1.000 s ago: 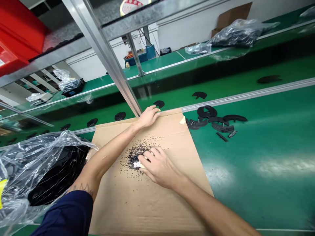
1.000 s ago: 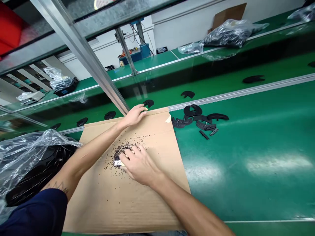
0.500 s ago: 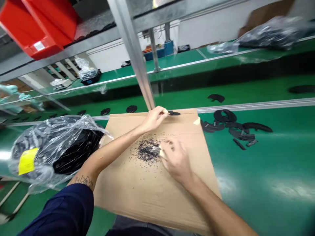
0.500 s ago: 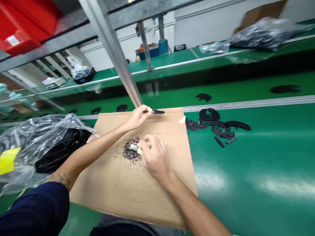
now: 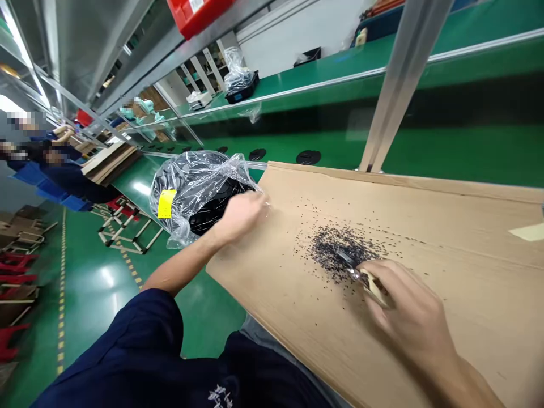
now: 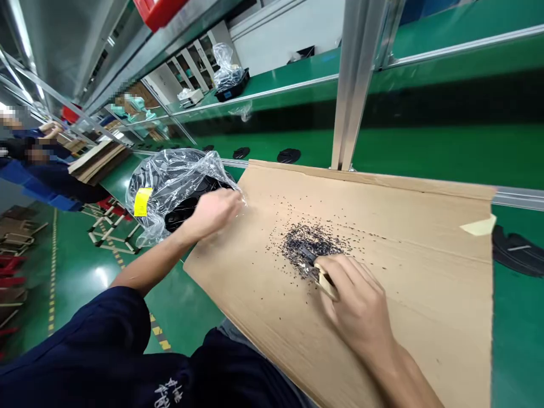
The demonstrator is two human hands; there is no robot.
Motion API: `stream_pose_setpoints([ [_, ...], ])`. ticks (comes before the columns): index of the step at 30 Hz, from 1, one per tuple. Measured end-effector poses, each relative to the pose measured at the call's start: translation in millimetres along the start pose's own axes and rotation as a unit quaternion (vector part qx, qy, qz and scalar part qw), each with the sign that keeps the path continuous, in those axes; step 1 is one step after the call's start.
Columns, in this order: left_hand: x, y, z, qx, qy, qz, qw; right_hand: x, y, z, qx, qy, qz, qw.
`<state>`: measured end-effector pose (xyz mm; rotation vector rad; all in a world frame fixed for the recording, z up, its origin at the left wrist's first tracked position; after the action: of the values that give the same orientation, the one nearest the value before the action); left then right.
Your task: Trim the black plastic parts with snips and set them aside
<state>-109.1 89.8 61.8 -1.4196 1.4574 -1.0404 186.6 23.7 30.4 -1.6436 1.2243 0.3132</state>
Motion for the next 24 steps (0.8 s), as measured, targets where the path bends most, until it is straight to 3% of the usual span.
stream_pose_setpoints([
  [2,-10,2.4,-45,-0.052,-0.106,-0.009,0.993,0,-1,2,-0.011,0.017,-0.005,1.0],
  [5,-15,6.1,-82,-0.066,-0.162,-0.017,0.984,-1,-3,4,-0.03,0.043,0.004,0.999],
  [8,-4,4.0,-94,-0.067,-0.178,0.007,0.982,-2,-4,5,-0.063,0.081,0.027,0.994],
  [10,8,-5.4,-88,-0.004,-0.157,0.089,0.984,-2,-6,10,-0.094,0.136,0.052,0.985],
  [13,24,-21.6,-58,0.213,-0.045,0.223,0.95,4,-7,25,-0.166,0.273,0.076,0.945],
  [15,31,-27.0,-27,0.353,0.042,0.244,0.902,11,-2,33,-0.248,0.368,0.069,0.893],
  [17,34,-29.2,8,0.461,0.106,0.229,0.851,17,4,37,-0.347,0.434,0.082,0.827],
  [19,34,-27.9,46,0.56,0.158,0.177,0.794,22,8,38,-0.414,0.471,0.11,0.771],
  [22,35,-21.9,96,0.648,0.199,0.1,0.729,25,13,36,-0.446,0.497,0.117,0.735],
  [24,37,-17.4,119,0.646,0.204,0.097,0.729,25,15,33,-0.457,0.5,0.111,0.727],
])
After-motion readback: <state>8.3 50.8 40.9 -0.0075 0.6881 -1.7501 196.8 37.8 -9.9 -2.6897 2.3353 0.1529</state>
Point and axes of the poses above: each hand's wrist, its own x-axis away from the middle knuckle, its own y-axis out of the palm, z = x × y, the point moved 6 cm from there along -x, towards the middle knuckle, and after that the axes turned 11 degrees about -x, right-handed, at the moved point
